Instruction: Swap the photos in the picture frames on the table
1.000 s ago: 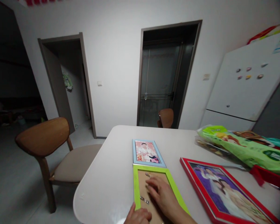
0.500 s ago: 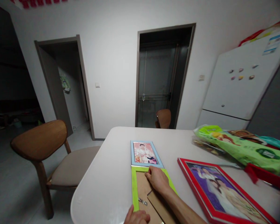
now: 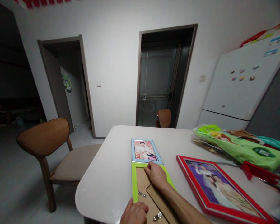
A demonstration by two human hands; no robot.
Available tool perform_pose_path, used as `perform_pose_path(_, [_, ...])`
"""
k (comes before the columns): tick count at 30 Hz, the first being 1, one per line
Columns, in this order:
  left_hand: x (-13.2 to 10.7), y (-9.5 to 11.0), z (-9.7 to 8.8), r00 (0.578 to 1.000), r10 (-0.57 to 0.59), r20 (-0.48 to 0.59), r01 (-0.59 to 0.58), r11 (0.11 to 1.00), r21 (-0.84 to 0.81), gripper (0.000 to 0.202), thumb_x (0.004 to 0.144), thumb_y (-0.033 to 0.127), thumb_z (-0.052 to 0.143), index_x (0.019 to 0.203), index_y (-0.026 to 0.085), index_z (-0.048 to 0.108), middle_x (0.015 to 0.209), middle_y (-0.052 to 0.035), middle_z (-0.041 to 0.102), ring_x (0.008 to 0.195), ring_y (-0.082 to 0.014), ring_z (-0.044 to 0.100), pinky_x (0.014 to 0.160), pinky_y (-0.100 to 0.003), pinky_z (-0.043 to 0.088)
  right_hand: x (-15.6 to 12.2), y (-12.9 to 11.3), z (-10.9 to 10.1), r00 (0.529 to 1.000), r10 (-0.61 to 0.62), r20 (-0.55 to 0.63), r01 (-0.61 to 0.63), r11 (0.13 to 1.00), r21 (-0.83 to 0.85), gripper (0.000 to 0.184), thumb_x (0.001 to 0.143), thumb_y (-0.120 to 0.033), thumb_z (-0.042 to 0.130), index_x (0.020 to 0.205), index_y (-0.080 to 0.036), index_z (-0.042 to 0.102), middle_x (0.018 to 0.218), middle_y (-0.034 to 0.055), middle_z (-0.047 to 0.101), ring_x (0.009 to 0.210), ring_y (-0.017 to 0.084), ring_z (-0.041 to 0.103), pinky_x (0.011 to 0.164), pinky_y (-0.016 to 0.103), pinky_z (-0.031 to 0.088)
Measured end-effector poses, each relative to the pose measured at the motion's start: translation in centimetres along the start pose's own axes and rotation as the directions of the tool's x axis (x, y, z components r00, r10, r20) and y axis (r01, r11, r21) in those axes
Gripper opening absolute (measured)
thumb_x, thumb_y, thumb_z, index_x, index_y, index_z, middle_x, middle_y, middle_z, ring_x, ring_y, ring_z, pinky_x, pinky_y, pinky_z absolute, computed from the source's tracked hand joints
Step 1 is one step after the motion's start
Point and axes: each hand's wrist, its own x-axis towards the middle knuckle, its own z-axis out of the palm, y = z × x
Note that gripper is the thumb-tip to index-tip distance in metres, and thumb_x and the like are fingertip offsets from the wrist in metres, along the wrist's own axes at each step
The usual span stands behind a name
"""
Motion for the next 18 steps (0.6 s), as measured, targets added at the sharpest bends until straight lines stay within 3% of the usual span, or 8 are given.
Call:
perform_pose_path(3, [0.3,0.5,-1.4,0.994,-0.036,0.1,0.044,0.996,-0.08,0.04,0.064,0.043,0.062,0.094,0.019,0.049,0.099,-0.0065,0.062,0.094,-0.0203,0.057,0.089,-0.042,0.039,-3.1,0.2,-1.4,0.983,-0.177,0.053,0.174,0.983,0.057,0.026,0.081,-0.029,0.035,0.084,-0.019,0.058,0.089,0.0065,0.06,0.083,0.016,0.053,0.072,0.027,0.036])
perform_pose_path(5, [0.5,1.0,-1.9,0.985,-0.095,0.146,0.112,0.987,-0.113,0.047,0.054,0.045,0.069,0.089,0.019,0.051,0.101,-0.0085,0.061,0.096,-0.0233,0.055,0.09,-0.046,0.037,-6.1,0.3,-2.5,0.943,-0.315,0.11,0.304,0.947,0.104,0.024,0.08,-0.029,0.037,0.077,-0.023,0.06,0.09,0.0023,0.059,0.086,0.015,0.05,0.077,0.026,0.035])
perform_pose_path(9, [0.7,1.2,-2.0,0.973,-0.114,0.202,0.14,0.983,-0.118,0.042,0.054,0.039,0.07,0.087,0.018,0.051,0.103,-0.0095,0.06,0.099,-0.0241,0.053,0.092,-0.046,0.034,-11.3,1.0,-4.1,0.783,-0.592,0.189,0.568,0.805,0.171,0.02,0.078,-0.027,0.042,0.08,-0.026,0.061,0.093,0.003,0.057,0.09,0.018,0.046,0.079,0.033,0.036])
perform_pose_path(12, [0.6,0.6,-2.0,0.982,-0.05,0.18,0.069,0.992,-0.103,0.041,0.06,0.043,0.066,0.089,0.019,0.05,0.103,-0.0092,0.06,0.098,-0.0243,0.054,0.09,-0.047,0.037,-12.3,2.0,-4.1,0.717,-0.665,0.208,0.644,0.747,0.166,0.022,0.077,-0.028,0.045,0.096,-0.028,0.057,0.105,0.0028,0.055,0.102,0.02,0.042,0.086,0.036,0.035])
perform_pose_path(15, [0.3,-0.2,-2.1,0.982,0.015,0.188,-0.001,0.997,-0.071,0.033,0.071,0.038,0.057,0.097,0.02,0.047,0.104,-0.0077,0.061,0.1,-0.0205,0.053,0.09,-0.042,0.038,-11.7,3.2,-3.1,0.706,-0.68,0.197,0.667,0.732,0.136,0.024,0.079,-0.034,0.044,0.099,-0.029,0.056,0.114,0.0026,0.053,0.106,0.022,0.042,0.087,0.039,0.036])
perform_pose_path(18, [0.4,-0.4,-1.8,0.978,-0.013,0.209,0.017,1.0,-0.016,0.019,0.078,0.023,0.049,0.097,0.022,0.048,0.104,-0.0038,0.061,0.101,-0.0163,0.053,0.092,-0.038,0.038,-11.1,4.0,-1.9,0.705,-0.69,0.165,0.67,0.724,0.164,0.024,0.078,-0.039,0.044,0.094,-0.031,0.06,0.112,0.0033,0.056,0.104,0.023,0.046,0.084,0.039,0.04])
